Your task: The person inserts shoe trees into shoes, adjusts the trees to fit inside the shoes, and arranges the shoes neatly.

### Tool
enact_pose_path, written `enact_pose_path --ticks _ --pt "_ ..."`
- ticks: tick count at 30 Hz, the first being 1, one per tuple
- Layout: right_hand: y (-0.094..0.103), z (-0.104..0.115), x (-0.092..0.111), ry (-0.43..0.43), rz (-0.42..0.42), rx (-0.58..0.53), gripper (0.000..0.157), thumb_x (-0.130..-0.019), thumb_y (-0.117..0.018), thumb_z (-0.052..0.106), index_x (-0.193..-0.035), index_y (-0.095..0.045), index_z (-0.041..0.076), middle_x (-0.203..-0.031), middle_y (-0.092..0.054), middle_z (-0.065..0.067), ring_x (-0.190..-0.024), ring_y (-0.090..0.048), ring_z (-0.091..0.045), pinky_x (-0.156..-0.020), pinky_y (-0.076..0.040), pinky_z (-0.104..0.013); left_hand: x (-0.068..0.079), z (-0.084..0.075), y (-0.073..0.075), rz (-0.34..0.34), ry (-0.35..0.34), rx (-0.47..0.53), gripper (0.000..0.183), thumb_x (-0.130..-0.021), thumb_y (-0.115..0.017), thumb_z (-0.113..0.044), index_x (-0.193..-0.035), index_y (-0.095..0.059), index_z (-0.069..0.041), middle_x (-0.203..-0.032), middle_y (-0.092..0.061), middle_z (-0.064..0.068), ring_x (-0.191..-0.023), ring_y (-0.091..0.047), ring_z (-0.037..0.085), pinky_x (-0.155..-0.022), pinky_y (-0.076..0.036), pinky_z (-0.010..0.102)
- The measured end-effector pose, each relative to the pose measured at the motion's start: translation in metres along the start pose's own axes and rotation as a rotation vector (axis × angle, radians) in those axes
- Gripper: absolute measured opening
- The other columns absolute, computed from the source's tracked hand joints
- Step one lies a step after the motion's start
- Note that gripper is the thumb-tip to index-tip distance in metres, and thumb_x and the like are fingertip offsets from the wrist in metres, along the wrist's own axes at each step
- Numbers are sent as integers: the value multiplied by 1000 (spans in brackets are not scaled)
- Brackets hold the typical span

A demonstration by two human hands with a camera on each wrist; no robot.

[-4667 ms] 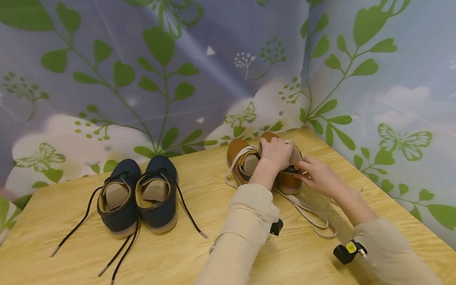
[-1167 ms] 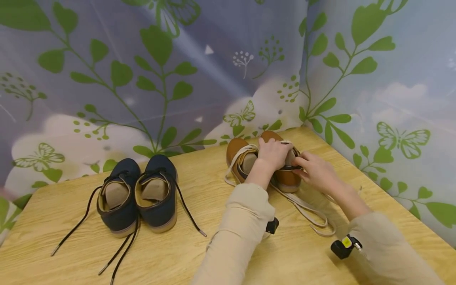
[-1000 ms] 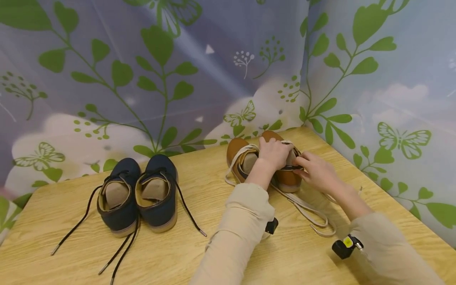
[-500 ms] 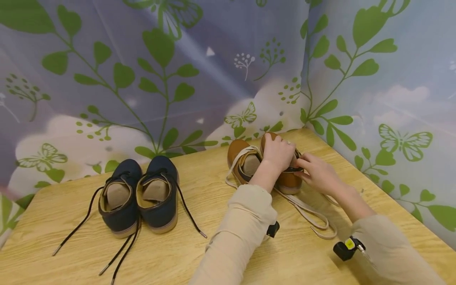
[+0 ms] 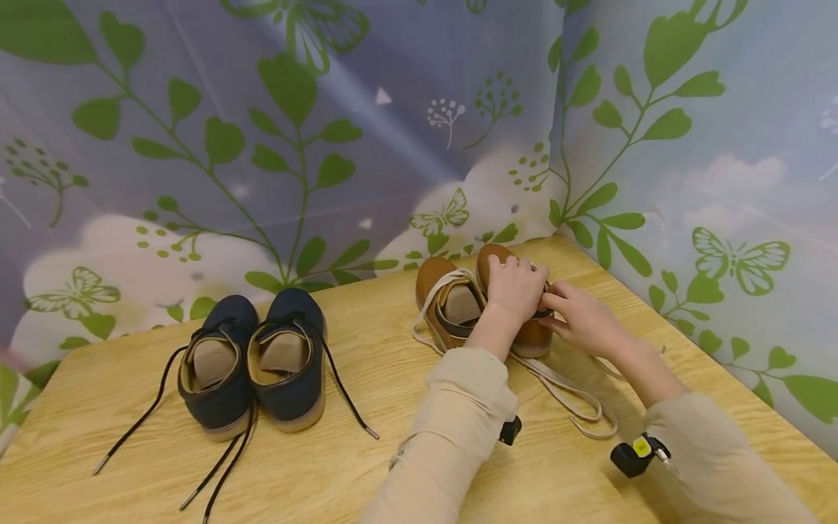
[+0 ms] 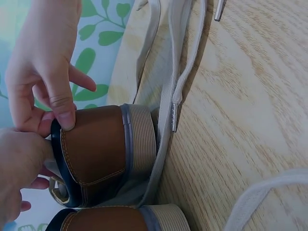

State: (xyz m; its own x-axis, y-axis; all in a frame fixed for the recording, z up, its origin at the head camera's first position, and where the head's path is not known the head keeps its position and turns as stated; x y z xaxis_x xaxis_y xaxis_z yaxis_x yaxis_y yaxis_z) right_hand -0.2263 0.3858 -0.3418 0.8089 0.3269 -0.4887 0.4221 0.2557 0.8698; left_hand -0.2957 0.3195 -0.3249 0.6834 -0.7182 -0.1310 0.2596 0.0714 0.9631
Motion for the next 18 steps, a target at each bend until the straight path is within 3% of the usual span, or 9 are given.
enact_pose_path --ticks 10,18 --pt "0 0 0 -25 22 -21 18 -76 -75 5 -83 -59 11 -89 -52 -5 -72 -54 -21 -57 -44 -36 -2 2 -3 -3 7 37 44 -86 -52 -57 -125 -50 -35 -121 -54 -4 -107 -48 20 -92 -32 46" --pt "3 -2 2 -29 -10 -24 16 -75 -75 5 -85 -64 11 -87 -52 -4 -71 -54 -20 -56 -44 -36 -1 8 0 -22 -29 130 32 -92 -54 -42 -123 -56 -35 -121 -55 -6 -108 -48 17 -90 -34 40"
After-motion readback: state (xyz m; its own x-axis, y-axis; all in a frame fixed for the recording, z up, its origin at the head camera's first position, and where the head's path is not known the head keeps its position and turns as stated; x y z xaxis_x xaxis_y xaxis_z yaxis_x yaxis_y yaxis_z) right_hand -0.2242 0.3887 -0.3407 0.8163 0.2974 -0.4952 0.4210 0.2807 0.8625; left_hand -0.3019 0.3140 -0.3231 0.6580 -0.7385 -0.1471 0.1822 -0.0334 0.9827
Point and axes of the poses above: each hand's wrist, its own x-axis away from the middle knuckle, its own y-axis out of the back of the hand, z = x × y, the point moved 5 cm from there along -x, towards the middle knuckle
